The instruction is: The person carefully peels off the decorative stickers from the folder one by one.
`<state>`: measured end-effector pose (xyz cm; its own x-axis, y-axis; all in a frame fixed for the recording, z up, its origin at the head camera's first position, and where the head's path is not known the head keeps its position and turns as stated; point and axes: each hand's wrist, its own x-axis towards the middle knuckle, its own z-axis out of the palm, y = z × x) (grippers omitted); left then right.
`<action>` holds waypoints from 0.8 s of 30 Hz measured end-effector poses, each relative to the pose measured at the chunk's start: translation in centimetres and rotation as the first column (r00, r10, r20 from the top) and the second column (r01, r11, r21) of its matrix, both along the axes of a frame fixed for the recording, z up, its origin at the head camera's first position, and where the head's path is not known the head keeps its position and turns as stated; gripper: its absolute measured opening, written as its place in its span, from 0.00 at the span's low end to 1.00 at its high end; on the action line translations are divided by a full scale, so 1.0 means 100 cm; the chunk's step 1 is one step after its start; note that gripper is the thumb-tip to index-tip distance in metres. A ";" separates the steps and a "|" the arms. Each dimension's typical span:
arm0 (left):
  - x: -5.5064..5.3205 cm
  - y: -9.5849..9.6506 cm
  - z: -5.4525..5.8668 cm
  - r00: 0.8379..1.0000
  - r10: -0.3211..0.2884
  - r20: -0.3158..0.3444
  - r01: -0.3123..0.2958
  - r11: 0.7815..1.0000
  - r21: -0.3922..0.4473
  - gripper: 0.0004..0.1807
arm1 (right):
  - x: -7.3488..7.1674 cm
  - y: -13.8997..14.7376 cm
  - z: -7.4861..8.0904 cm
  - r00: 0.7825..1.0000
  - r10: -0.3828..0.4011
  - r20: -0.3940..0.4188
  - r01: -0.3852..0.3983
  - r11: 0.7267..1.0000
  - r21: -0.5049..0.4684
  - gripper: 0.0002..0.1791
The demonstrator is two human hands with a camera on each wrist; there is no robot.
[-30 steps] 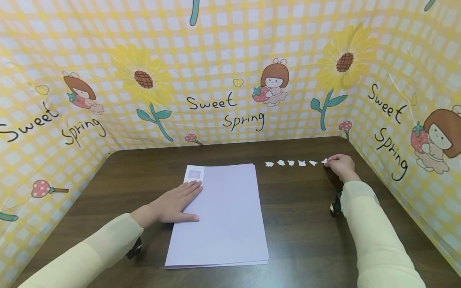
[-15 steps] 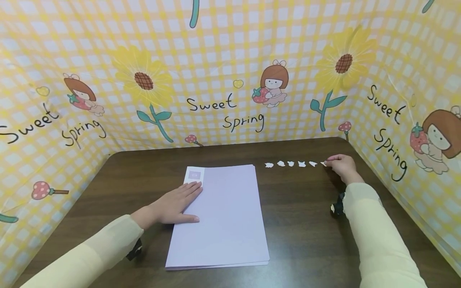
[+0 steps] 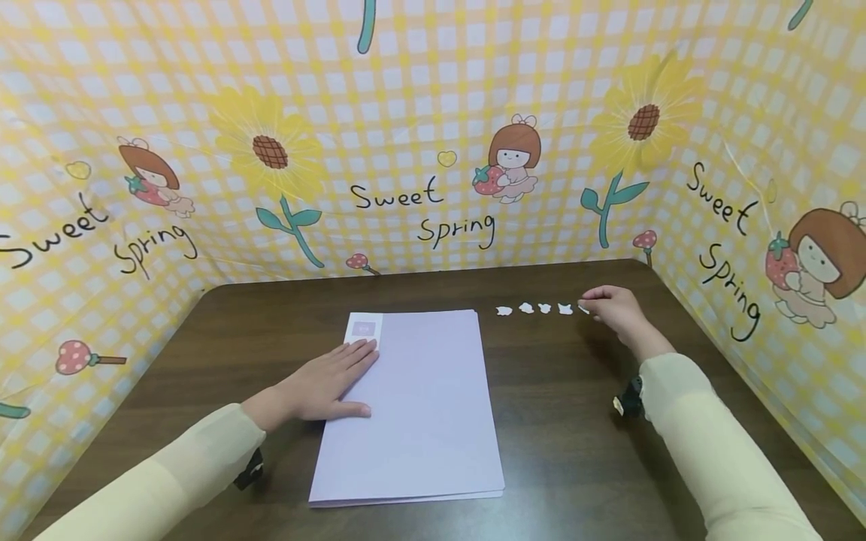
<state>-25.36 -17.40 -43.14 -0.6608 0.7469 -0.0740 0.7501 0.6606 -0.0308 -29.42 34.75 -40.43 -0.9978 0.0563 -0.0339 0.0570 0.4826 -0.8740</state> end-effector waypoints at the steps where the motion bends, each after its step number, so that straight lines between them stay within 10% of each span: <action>1: 0.000 -0.001 0.001 1.000 -0.001 0.002 0.001 1.000 0.001 0.54 | 0.001 -0.007 0.002 1.000 0.014 0.001 -0.014 1.000 0.001 0.21; 16: 0.012 -0.008 0.005 0.998 0.056 0.002 -0.055 0.986 0.160 0.52 | 0.026 -0.108 0.010 0.970 0.233 -0.069 -0.234 0.972 -0.007 0.18; 24: 0.026 -0.008 0.011 0.964 0.206 0.166 -0.253 0.904 0.344 0.52 | 0.050 -0.161 0.004 0.898 0.393 -0.198 -0.350 0.911 0.218 0.19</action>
<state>-22.77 -18.19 -42.03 -0.8200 0.5669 0.0789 0.5590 0.7635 0.3233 -24.39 18.70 -40.00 -0.9247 -0.3367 0.1777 -0.3509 0.5726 -0.7410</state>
